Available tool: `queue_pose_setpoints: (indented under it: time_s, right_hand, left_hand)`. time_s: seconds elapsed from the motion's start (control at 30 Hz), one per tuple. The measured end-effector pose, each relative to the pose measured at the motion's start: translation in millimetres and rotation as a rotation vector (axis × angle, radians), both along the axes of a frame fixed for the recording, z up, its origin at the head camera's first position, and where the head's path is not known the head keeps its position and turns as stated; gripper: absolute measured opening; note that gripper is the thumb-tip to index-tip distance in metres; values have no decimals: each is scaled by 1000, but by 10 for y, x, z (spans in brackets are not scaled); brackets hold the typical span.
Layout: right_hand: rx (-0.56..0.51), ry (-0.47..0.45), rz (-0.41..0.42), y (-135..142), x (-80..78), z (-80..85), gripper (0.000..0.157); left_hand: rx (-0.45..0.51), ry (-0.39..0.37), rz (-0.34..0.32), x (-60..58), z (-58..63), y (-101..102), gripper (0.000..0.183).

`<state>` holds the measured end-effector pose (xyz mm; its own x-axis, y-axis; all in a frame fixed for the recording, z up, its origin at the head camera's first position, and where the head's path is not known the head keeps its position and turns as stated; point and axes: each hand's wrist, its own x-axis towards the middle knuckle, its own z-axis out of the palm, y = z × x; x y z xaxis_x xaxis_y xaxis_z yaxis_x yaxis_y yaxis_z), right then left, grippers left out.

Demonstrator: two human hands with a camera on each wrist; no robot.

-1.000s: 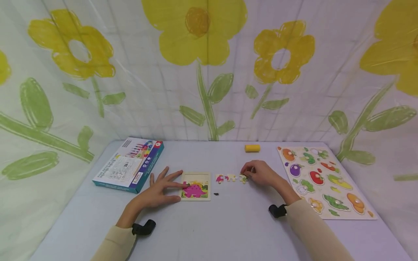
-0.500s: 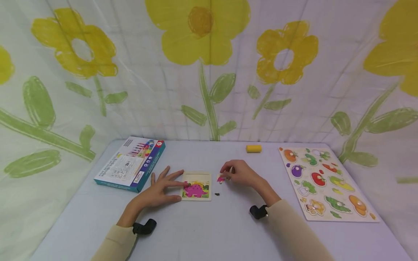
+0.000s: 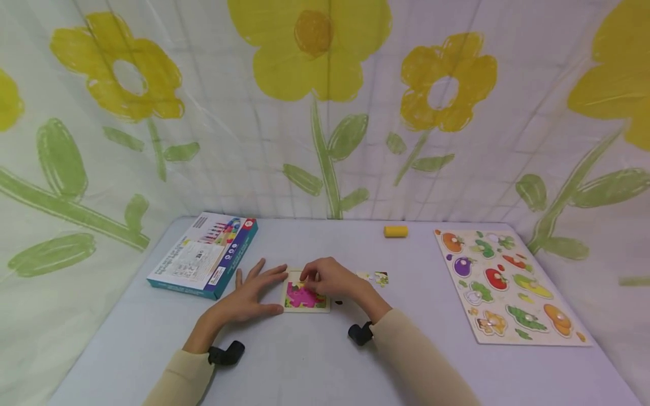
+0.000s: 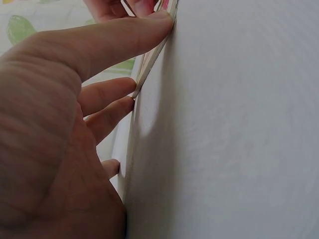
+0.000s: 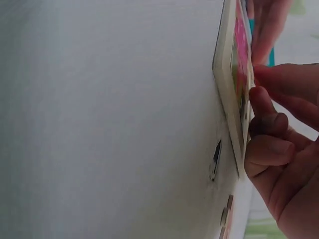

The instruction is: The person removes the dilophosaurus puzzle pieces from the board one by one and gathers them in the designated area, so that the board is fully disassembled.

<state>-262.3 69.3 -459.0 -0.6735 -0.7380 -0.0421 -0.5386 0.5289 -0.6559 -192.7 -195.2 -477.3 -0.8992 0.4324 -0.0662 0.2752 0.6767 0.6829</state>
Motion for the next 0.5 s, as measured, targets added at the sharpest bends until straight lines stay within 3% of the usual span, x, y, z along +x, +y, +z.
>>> queue_pose_setpoints:
  time_s: [0.23, 0.5]
  right_hand:
    - [56, -35, 19, -69, -14, 2, 24]
    - [82, -75, 17, -87, -11, 64, 24]
  left_hand:
    - [-14, -1, 9, -3, -8, -4, 74]
    - [-3, 5, -2, -13, -12, -5, 73]
